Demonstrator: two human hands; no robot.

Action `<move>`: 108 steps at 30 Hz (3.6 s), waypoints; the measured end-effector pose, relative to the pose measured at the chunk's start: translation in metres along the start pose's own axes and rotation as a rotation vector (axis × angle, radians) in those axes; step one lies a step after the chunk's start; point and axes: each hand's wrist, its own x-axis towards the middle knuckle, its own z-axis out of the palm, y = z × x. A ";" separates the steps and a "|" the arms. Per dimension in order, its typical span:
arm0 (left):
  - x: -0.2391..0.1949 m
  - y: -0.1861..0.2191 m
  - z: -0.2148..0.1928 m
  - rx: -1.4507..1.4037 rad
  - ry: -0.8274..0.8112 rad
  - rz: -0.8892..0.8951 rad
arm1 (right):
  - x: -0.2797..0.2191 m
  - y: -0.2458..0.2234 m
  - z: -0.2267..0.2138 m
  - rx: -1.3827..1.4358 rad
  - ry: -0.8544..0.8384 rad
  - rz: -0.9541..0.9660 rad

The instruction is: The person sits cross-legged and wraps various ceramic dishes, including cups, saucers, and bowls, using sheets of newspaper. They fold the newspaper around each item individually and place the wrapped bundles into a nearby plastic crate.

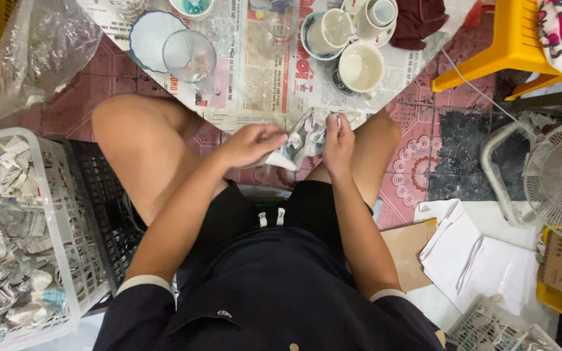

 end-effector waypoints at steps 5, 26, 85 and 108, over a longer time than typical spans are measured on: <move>-0.013 -0.015 0.009 0.030 -0.037 0.146 | 0.003 -0.010 -0.004 -0.109 0.069 -0.022; -0.029 0.068 0.022 0.897 0.042 0.711 | -0.047 0.036 0.005 0.391 -0.205 0.279; 0.109 0.105 -0.078 -0.012 0.443 0.576 | 0.542 -0.082 0.154 -0.759 -0.276 -0.920; 0.086 0.098 -0.054 0.048 0.522 0.741 | 0.290 -0.235 0.082 -0.193 -0.654 -0.717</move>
